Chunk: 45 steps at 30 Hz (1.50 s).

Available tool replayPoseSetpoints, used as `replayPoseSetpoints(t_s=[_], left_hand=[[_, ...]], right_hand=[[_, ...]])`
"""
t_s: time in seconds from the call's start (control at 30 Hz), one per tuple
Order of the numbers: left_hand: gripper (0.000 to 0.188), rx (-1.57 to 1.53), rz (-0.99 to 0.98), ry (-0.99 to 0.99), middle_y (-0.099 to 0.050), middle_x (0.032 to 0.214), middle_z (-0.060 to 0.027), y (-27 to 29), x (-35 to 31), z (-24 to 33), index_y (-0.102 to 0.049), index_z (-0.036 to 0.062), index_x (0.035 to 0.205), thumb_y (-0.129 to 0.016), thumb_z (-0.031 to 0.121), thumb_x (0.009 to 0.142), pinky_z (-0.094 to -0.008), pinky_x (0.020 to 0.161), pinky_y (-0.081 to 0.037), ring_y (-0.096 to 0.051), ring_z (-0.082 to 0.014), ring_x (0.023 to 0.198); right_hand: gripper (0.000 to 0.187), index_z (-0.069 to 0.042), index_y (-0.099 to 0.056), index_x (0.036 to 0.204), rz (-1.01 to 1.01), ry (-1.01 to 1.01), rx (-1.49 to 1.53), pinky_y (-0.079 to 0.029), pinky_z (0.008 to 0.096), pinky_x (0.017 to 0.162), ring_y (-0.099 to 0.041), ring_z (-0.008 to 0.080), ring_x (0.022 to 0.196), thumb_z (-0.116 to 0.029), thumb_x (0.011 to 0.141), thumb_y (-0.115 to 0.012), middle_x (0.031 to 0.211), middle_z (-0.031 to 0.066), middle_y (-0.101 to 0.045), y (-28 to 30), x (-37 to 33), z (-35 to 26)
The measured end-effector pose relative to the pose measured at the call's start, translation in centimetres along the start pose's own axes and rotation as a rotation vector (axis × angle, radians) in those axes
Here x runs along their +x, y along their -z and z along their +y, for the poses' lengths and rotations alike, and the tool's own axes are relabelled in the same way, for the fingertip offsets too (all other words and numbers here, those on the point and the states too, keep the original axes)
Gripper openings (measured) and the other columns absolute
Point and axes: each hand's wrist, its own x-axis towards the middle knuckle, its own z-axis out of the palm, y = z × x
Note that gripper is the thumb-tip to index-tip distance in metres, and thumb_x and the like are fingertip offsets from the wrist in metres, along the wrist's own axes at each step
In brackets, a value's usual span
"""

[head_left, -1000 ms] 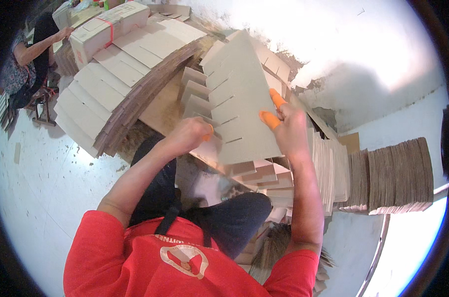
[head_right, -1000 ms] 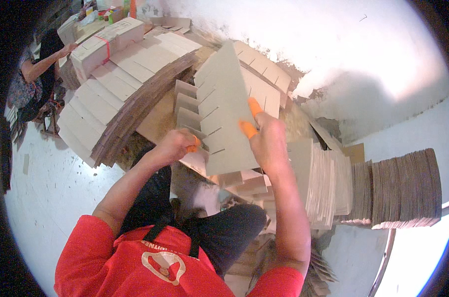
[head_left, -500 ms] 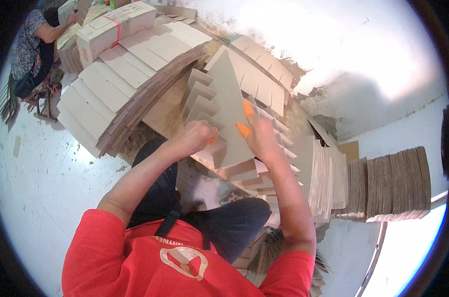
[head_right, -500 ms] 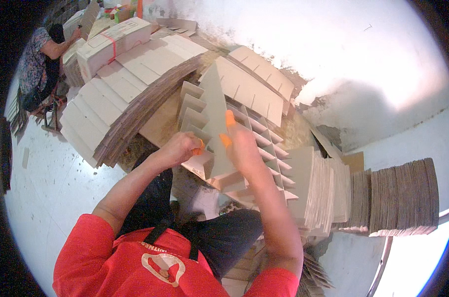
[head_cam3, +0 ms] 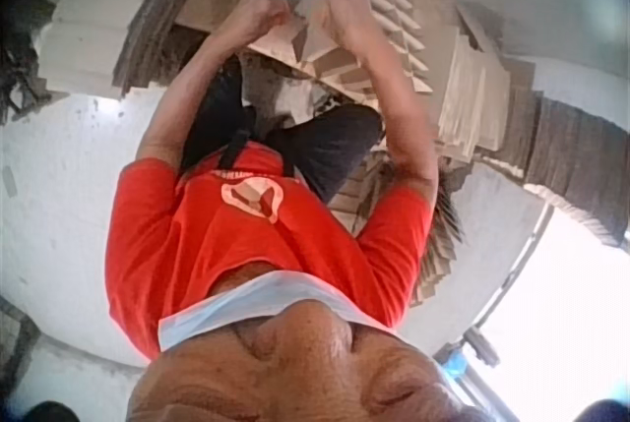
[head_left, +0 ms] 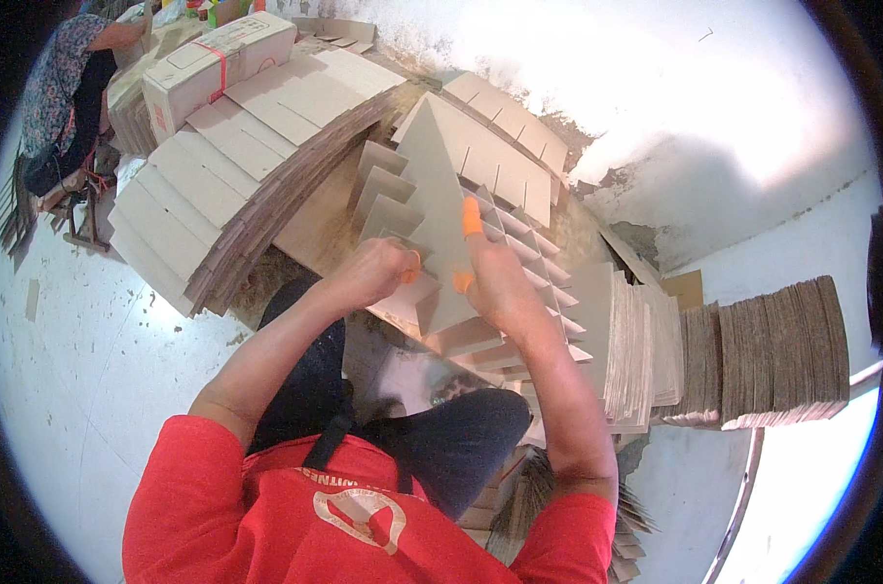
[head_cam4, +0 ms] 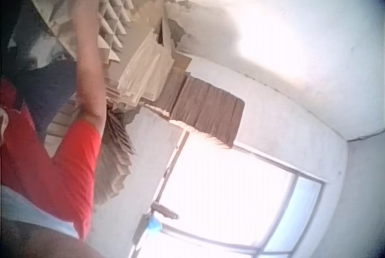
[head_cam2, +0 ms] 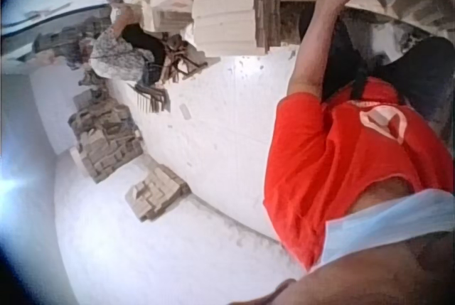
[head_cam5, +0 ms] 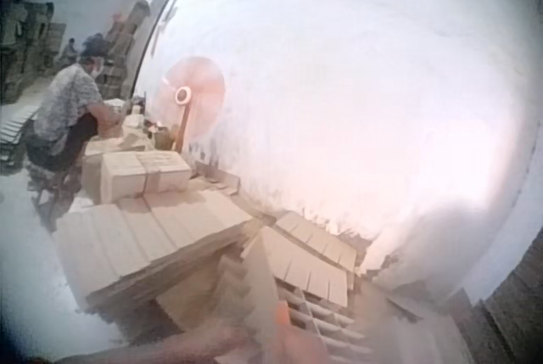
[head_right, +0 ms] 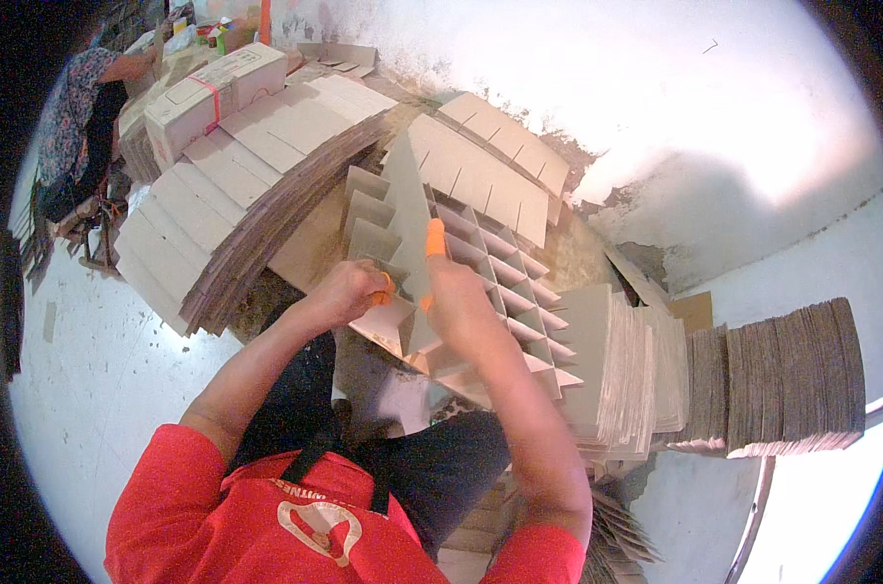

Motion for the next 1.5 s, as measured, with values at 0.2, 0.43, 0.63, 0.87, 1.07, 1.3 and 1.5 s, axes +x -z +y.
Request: replayPoseSetpoints(t_s=[0.2, 0.43, 0.63, 0.87, 1.07, 1.3, 1.5], left_hand=[[0.009, 0.050, -0.001, -0.020, -0.060, 0.073, -0.0133, -0.2, 0.0, 0.3, -0.061, 0.0036, 0.076, -0.069, 0.005, 0.072, -0.0449, 0.063, -0.048, -0.060, -0.0345, 0.074], [0.005, 0.050, 0.009, -0.035, -0.061, 0.071, -0.0145, 0.2, 0.0, 0.4, -0.062, 0.0033, 0.072, -0.065, 0.007, 0.072, -0.0449, 0.065, -0.048, -0.061, -0.0343, 0.074], [0.018, -0.195, 0.056, 0.035, -0.068, 0.079, -0.0134, 1.4, -0.3, 0.9, -0.071, 0.0024, 0.089, -0.073, 0.013, 0.075, -0.0365, 0.068, -0.051, -0.066, -0.0273, 0.074], [0.018, -0.903, 0.057, 0.599, -0.070, 0.085, -0.0052, -0.3, -4.4, -3.9, -0.073, -0.0003, 0.094, -0.072, 0.014, 0.083, -0.0258, 0.071, -0.050, -0.064, -0.0098, 0.079], [0.022, -1.072, -0.112, 0.926, -0.070, 0.096, -0.0087, -5.3, -5.4, -5.5, -0.069, -0.0024, 0.101, -0.069, 0.010, 0.083, -0.0273, 0.078, -0.052, -0.066, -0.0149, 0.086], [0.027, -1.620, -0.089, 0.833, -0.070, 0.101, -0.0131, -9.2, -6.6, -6.1, -0.066, -0.0045, 0.105, -0.070, 0.003, 0.079, -0.0328, 0.083, -0.056, -0.069, -0.0213, 0.089], [0.026, -1.430, 0.164, 0.993, -0.071, 0.097, -0.0128, -11.2, -8.0, -6.6, -0.067, -0.0026, 0.102, -0.072, 0.005, 0.077, -0.0339, 0.074, -0.058, -0.070, -0.0195, 0.079]], right_hand=[[0.034, 0.009, -0.052, 0.106, -0.082, -0.065, -0.066, -0.051, 0.0480, 0.079, -0.063, 0.0417, 0.094, 0.002, 0.075, -0.064, 0.096, 0.0276, -0.063, -3.3, 0.8, 1.0], [0.035, 0.006, -0.060, 0.106, -0.206, -0.028, -0.087, -0.053, 0.0456, 0.077, -0.064, 0.0387, 0.092, -0.010, 0.077, -0.068, 0.096, 0.0246, -0.065, -4.8, 1.1, 1.3], [0.020, -0.005, -0.068, 0.101, 0.293, -0.172, 0.197, -0.052, 0.0439, 0.074, -0.064, 0.0386, 0.086, -0.018, 0.086, -0.062, 0.096, 0.0210, -0.067, -4.6, -0.2, 4.3], [0.036, 0.003, -0.066, 0.104, 0.365, -0.202, 0.328, -0.052, 0.0416, 0.074, -0.065, 0.0388, 0.084, -0.026, 0.083, -0.070, 0.094, 0.0243, -0.067, -7.1, -5.0, 4.5], [0.039, 0.004, -0.061, 0.114, 0.304, -0.168, 0.335, -0.052, 0.0401, 0.074, -0.065, 0.0381, 0.088, -0.012, 0.080, -0.071, 0.105, 0.0240, -0.064, -9.2, -6.0, 2.0], [0.033, 0.003, -0.062, 0.112, 0.325, -0.080, 0.408, -0.052, 0.0392, 0.076, -0.065, 0.0375, 0.088, -0.002, 0.080, -0.068, 0.107, 0.0225, -0.064, -10.0, -6.5, 2.0], [0.038, 0.004, -0.059, 0.118, 0.336, -0.089, 0.425, -0.053, 0.0399, 0.077, -0.064, 0.0391, 0.090, 0.000, 0.080, -0.066, 0.110, 0.0230, -0.062, -9.9, -6.5, 1.8]])
